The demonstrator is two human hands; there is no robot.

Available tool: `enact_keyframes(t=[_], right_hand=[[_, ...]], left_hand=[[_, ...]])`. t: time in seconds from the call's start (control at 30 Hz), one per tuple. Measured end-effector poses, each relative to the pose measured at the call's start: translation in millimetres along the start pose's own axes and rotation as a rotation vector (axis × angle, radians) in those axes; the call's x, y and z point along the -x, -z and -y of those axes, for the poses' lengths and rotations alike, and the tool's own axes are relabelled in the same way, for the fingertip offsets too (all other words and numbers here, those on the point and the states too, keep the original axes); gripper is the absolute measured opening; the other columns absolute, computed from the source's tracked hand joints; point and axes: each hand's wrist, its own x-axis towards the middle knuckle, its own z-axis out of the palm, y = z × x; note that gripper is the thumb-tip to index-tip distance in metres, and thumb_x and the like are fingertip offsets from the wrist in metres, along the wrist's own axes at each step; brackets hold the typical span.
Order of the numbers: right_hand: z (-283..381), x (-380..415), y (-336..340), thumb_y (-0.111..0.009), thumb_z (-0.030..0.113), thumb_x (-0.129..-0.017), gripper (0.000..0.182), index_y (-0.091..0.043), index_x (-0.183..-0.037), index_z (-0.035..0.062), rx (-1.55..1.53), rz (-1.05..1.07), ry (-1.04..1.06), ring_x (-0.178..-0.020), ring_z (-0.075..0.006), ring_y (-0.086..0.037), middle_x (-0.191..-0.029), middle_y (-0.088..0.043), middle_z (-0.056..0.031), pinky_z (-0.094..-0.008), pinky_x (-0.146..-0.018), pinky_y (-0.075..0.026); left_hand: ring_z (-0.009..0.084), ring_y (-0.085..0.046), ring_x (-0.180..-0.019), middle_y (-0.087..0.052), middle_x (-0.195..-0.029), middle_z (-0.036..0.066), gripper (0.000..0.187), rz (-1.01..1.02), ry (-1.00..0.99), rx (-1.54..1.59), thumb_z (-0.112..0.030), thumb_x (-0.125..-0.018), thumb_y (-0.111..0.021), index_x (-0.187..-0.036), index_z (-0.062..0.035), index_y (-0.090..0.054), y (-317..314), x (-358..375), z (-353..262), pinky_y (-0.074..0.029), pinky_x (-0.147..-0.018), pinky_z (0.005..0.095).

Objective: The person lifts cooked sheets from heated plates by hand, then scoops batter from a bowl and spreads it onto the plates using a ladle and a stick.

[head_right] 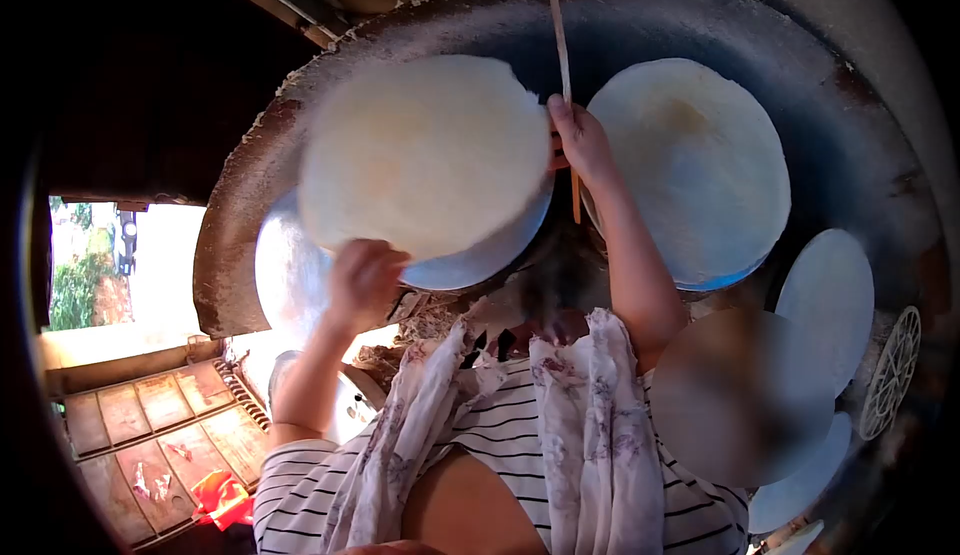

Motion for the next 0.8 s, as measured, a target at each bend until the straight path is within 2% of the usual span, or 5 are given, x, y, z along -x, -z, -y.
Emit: enact_keyframes(t=[0.1,0.33,0.5,0.6,0.8], right_hand=[[-23,-16,-20,-0.07,0.042,-0.077,0.041,-0.056,-0.079,0.0041,0.751,-0.115,0.151,-0.068,-0.0283,-0.063,-0.07,-0.063,-0.0118,-0.0393,-0.063,-0.05],[43,54,11,-0.071,0.022,-0.074,0.026,-0.057,-0.084,0.0027,0.666,-0.35,0.337,-0.075,-0.0344,-0.063,-0.073,-0.062,-0.0149,-0.0444,-0.067,-0.049],[67,95,197,-0.072,0.017,-0.073,0.028,-0.047,-0.073,0.0035,0.532,-0.676,0.192,-0.059,-0.0212,-0.057,-0.064,-0.054,-0.0105,-0.035,-0.055,-0.046],[3,72,300,-0.075,0.016,-0.067,0.032,-0.047,-0.073,0.0038,0.711,-0.763,0.097,-0.06,-0.0274,-0.056,-0.064,-0.053,-0.0134,-0.0377,-0.057,-0.046],[-20,66,331,-0.074,0.019,-0.067,0.029,-0.049,-0.073,0.0042,0.732,-0.632,0.039,-0.066,-0.0322,-0.059,-0.066,-0.056,-0.0144,-0.0407,-0.062,-0.046]], left_hand=[[0.0259,-0.06,-0.075,-0.061,-0.085,0.007,0.014,0.082,0.007,0.067,-0.011,-0.069,-0.067,-0.082,-0.0075,-0.064,-54,37,-5,-0.048,-0.063,0.0376],[0.029,-0.06,-0.076,-0.06,-0.084,0.009,0.019,0.132,0.021,0.407,-0.008,-0.068,-0.068,-0.087,-0.0058,-0.064,-92,24,-40,-0.051,-0.066,0.0385],[0.029,-0.06,-0.081,-0.061,-0.09,0.01,0.028,0.063,-0.277,0.575,-0.008,-0.07,-0.071,-0.097,-0.0066,-0.065,-142,-94,-113,-0.051,-0.07,0.0379],[0.0307,-0.059,-0.092,-0.061,-0.099,0.013,0.032,0.418,-0.374,0.785,-0.01,-0.072,-0.071,-0.104,-0.0058,-0.063,-174,-160,-160,-0.049,-0.08,0.0388],[0.0358,-0.051,-0.112,-0.055,-0.12,0.018,0.052,0.143,0.106,0.165,-0.022,-0.079,-0.068,-0.125,-0.0042,-0.052,-252,-291,-103,-0.041,-0.095,0.0419]])
